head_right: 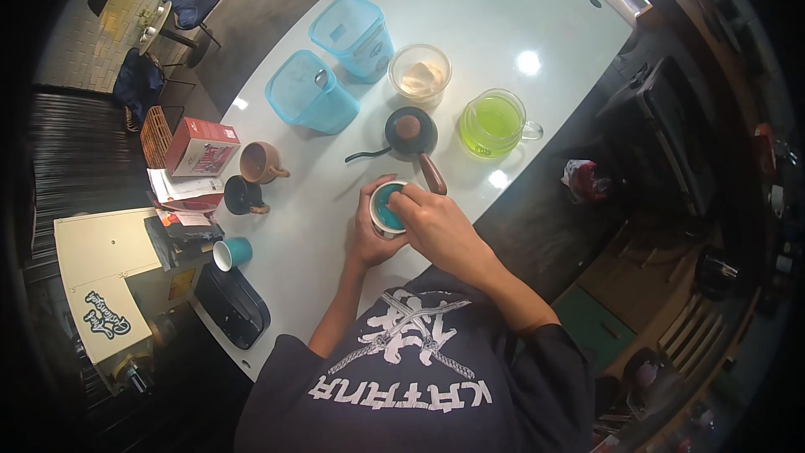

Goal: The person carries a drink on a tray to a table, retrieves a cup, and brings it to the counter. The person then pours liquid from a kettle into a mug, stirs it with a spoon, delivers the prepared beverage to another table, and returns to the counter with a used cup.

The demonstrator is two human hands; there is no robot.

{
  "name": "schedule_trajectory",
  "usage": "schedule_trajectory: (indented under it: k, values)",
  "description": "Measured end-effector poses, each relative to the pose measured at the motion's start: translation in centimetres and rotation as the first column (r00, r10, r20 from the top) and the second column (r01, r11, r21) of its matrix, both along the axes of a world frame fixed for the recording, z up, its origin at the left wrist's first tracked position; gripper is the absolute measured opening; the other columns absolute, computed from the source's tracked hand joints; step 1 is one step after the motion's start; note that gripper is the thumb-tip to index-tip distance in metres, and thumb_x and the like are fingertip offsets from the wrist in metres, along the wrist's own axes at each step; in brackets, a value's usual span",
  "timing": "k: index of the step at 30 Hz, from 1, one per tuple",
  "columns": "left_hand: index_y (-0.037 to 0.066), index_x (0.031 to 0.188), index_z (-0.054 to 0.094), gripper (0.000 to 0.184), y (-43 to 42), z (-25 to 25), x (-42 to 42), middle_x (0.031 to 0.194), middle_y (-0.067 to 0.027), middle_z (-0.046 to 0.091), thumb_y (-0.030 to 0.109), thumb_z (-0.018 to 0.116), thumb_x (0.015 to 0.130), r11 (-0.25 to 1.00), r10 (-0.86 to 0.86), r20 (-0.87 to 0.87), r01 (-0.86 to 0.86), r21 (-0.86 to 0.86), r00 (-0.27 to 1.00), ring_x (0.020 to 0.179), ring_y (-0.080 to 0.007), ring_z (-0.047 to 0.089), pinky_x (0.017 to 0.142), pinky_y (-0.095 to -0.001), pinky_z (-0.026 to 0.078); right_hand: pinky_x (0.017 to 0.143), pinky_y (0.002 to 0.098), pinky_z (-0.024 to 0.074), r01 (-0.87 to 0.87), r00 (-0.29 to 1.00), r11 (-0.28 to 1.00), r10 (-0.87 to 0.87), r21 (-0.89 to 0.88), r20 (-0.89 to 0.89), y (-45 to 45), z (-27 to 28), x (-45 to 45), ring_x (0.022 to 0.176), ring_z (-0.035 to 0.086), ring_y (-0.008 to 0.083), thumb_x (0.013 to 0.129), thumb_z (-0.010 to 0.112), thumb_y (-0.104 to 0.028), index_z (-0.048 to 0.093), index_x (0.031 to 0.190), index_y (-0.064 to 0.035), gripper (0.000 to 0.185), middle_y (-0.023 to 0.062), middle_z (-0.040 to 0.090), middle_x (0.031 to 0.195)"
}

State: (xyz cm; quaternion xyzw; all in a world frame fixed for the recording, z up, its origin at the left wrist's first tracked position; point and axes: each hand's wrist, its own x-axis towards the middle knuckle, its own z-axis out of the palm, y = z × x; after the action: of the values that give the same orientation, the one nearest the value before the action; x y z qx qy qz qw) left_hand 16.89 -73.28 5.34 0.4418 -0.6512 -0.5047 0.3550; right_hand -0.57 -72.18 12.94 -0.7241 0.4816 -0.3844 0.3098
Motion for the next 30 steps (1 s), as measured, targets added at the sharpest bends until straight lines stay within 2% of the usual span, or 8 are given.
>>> schedule_trajectory:
  k: [3, 5, 9, 14, 18, 20, 28, 30]
  values:
    - [0.003, 0.133, 0.044, 0.088, -0.1, -0.4, -0.2, 0.123, -0.0152, 0.059, 0.02, 0.091, 0.061, 0.994, 0.044, -0.001, -0.043, -0.102, 0.999, 0.108, -0.0298, 0.063, 0.093, -0.0387, 0.051, 0.063, 0.045, 0.0463, -0.005, 1.0, 0.999, 0.006, 0.044, -0.015, 0.3, 0.6, -0.7, 0.072, 0.06, 0.0385, 0.089, 0.062, -0.001, 0.062, 0.097, 0.0024, 0.009, 0.0167, 0.056, 0.082]
    - [0.003, 0.133, 0.044, 0.088, -0.1, -0.5, -0.3, 0.123, -0.0152, 0.059, 0.021, 0.091, 0.061, 0.992, 0.052, 0.005, -0.051, -0.119, 0.999, 0.108, -0.0298, 0.063, 0.093, -0.0388, 0.051, 0.07, 0.0458, 0.0512, 0.043, 0.992, 0.994, -0.031, 0.098, -0.12, 0.4, 1.2, -1.1, 0.078, 0.063, 0.0386, 0.074, 0.065, 0.005, 0.06, 0.099, 0.0036, 0.026, 0.0171, 0.059, 0.088]
    - [0.002, 0.132, 0.044, 0.087, -0.2, -0.6, -0.3, 0.121, -0.0154, 0.06, 0.021, 0.092, 0.061, 0.987, 0.051, -0.005, -0.051, -0.151, 0.999, 0.107, -0.0296, 0.064, 0.092, -0.0387, 0.051, 0.069, 0.0456, 0.0506, 0.092, 0.993, 0.99, -0.084, 0.108, -0.082, -0.1, 0.7, -0.6, 0.078, 0.063, 0.0389, 0.078, 0.064, 0.005, 0.06, 0.099, 0.0036, 0.021, 0.0171, 0.059, 0.087]
    - [0.002, 0.132, 0.044, 0.087, -0.1, -0.6, -0.3, 0.122, -0.0156, 0.06, 0.022, 0.092, 0.061, 0.993, 0.047, -0.017, -0.048, -0.111, 0.999, 0.108, -0.0295, 0.064, 0.093, -0.0384, 0.051, 0.065, 0.0467, 0.0481, 0.011, 0.999, 0.999, -0.012, 0.032, 0.03, 0.2, 0.0, -0.4, 0.073, 0.061, 0.0398, 0.086, 0.062, 0.001, 0.06, 0.098, 0.0037, 0.013, 0.0171, 0.058, 0.083]
    - [0.002, 0.132, 0.044, 0.088, -0.1, -0.5, -0.3, 0.122, -0.0155, 0.06, 0.022, 0.092, 0.061, 0.994, 0.053, -0.018, -0.054, -0.092, 0.998, 0.108, -0.0295, 0.064, 0.093, -0.0382, 0.051, 0.065, 0.0471, 0.0479, 0.074, 0.996, 0.992, -0.068, 0.104, -0.056, 0.1, 0.7, -1.0, 0.073, 0.062, 0.0402, 0.088, 0.062, -0.001, 0.061, 0.098, 0.0037, 0.011, 0.0176, 0.059, 0.084]
    - [0.002, 0.132, 0.044, 0.088, -0.1, -0.5, -0.3, 0.122, -0.0154, 0.06, 0.022, 0.092, 0.061, 0.992, 0.048, -0.01, -0.049, -0.113, 0.999, 0.108, -0.0294, 0.064, 0.093, -0.0383, 0.051, 0.065, 0.0464, 0.0483, 0.143, 0.99, 0.986, -0.141, 0.088, -0.025, -0.1, 0.4, -0.7, 0.073, 0.062, 0.0404, 0.089, 0.062, -0.001, 0.061, 0.098, 0.0037, 0.011, 0.018, 0.06, 0.084]
    - [0.002, 0.132, 0.043, 0.088, -0.1, -0.2, -0.2, 0.122, -0.0158, 0.06, 0.022, 0.092, 0.062, 0.994, 0.048, 0.0, -0.048, -0.102, 0.999, 0.108, -0.0292, 0.064, 0.093, -0.0384, 0.051, 0.062, 0.0456, 0.0486, 0.157, 0.986, 0.984, -0.161, 0.081, 0.043, 0.2, 0.0, -0.6, 0.07, 0.062, 0.0404, 0.089, 0.063, -0.001, 0.063, 0.096, 0.0047, 0.009, 0.02, 0.061, 0.08]
    - [0.005, 0.136, 0.038, 0.091, 0.0, -0.2, -0.1, 0.138, -0.0146, 0.049, 0.011, 0.09, 0.061, 1.0, -0.003, -0.002, 0.003, 0.006, 1.0, 0.125, -0.0262, 0.053, 0.106, -0.0384, 0.044, 0.062, 0.0455, 0.0487, 0.205, 0.976, 0.976, -0.21, 0.078, 0.06, 0.1, -0.1, -0.5, 0.07, 0.062, 0.0403, 0.088, 0.063, -0.001, 0.063, 0.095, 0.005, 0.009, 0.0204, 0.061, 0.08]
